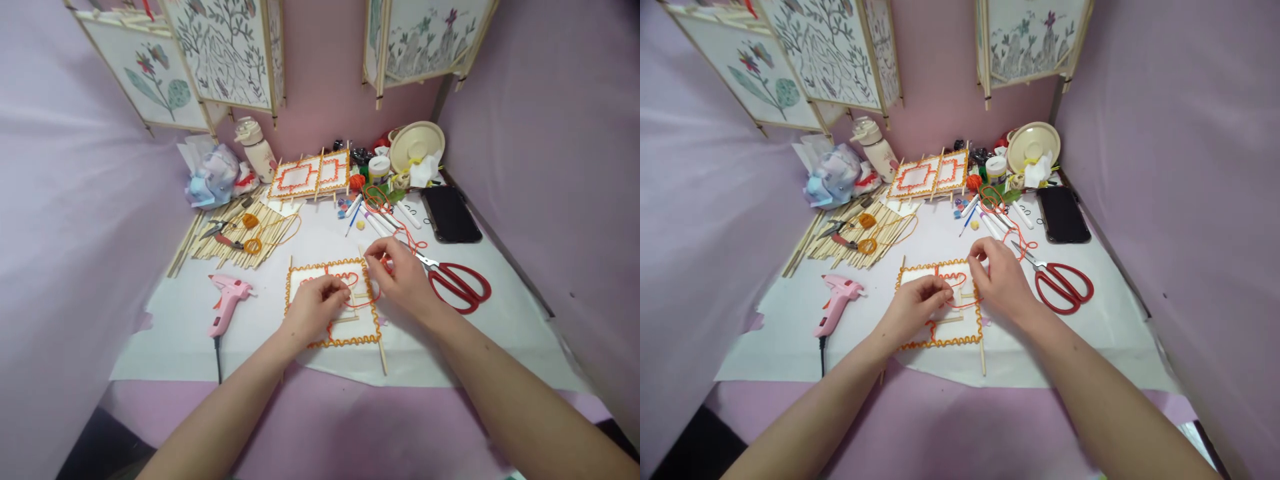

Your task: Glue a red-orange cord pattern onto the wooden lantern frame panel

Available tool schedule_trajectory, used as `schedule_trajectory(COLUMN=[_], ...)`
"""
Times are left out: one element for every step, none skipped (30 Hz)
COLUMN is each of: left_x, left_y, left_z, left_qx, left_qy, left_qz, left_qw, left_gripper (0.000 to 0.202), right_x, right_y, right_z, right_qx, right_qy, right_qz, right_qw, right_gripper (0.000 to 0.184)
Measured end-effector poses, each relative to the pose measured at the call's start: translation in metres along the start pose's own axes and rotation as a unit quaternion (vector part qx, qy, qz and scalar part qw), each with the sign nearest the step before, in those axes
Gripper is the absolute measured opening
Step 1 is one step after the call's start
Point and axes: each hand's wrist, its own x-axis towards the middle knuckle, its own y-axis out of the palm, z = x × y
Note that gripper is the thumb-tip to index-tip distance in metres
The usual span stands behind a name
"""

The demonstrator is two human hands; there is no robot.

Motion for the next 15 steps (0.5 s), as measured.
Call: schedule_trajectory(left_x=[-0.001,-0.001,-0.002,-0.002,-0.002,-0.003,-0.003,-0.003,-0.003,-0.003,-0.002,-0.002,-0.002,-0.002,-0.001], left_y=[0.000,0.000,0.000,0.000,0.000,0.000,0.001,0.001,0.001,0.001,0.002,0.002,0.002,0.002,0.002], left_z=[0.001,0.001,0.001,0.001,0.000,0.000,-0.001,-0.001,-0.001,-0.001,-0.001,0.000,0.000,0.001,0.002], left_qx=[0.013,0.028,0.046,0.066,0.087,0.107,0.129,0.149,0.169,0.186,0.202,0.215,0.228,0.239,0.251], left_qy=[0.008,0.015,0.022,0.028,0.033,0.036,0.037,0.037,0.036,0.034,0.034,0.034,0.034,0.034,0.033], left_qz=[-0.003,-0.010,-0.021,-0.033,-0.045,-0.055,-0.063,-0.071,-0.080,-0.087,-0.093,-0.096,-0.099,-0.101,-0.102], left_qw=[1.000,0.999,0.998,0.997,0.995,0.992,0.989,0.986,0.982,0.978,0.974,0.971,0.968,0.965,0.962], left_gripper=[0.019,0.018,0.017,0.016,0.015,0.015,0.015,0.015,0.015,0.015,0.016,0.017,0.018,0.020,0.022], right_x=[0.000,0.000,-0.001,-0.002,-0.003,-0.003,-0.004,-0.004,-0.004,-0.004,-0.004,-0.004,-0.004,-0.004,-0.004], right_y=[0.002,0.004,0.006,0.008,0.010,0.012,0.013,0.014,0.015,0.015,0.015,0.015,0.015,0.016,0.016], right_z=[-0.002,-0.004,-0.006,-0.007,-0.008,-0.009,-0.009,-0.010,-0.010,-0.010,-0.011,-0.011,-0.011,-0.011,-0.011], right_qx=[0.000,0.002,0.004,0.004,0.003,-0.001,-0.007,-0.014,-0.021,-0.028,-0.033,-0.037,-0.038,-0.038,-0.039], right_qy=[0.003,-0.002,-0.013,-0.024,-0.034,-0.041,-0.046,-0.047,-0.046,-0.044,-0.042,-0.041,-0.041,-0.043,-0.044], right_qz=[0.002,0.015,0.033,0.053,0.071,0.085,0.093,0.099,0.103,0.105,0.107,0.109,0.112,0.114,0.116], right_qw=[1.000,1.000,0.999,0.998,0.997,0.996,0.995,0.994,0.993,0.993,0.993,0.993,0.992,0.992,0.991], right_gripper=[0.008,0.011,0.013,0.016,0.018,0.019,0.021,0.021,0.022,0.021,0.021,0.020,0.020,0.020,0.020])
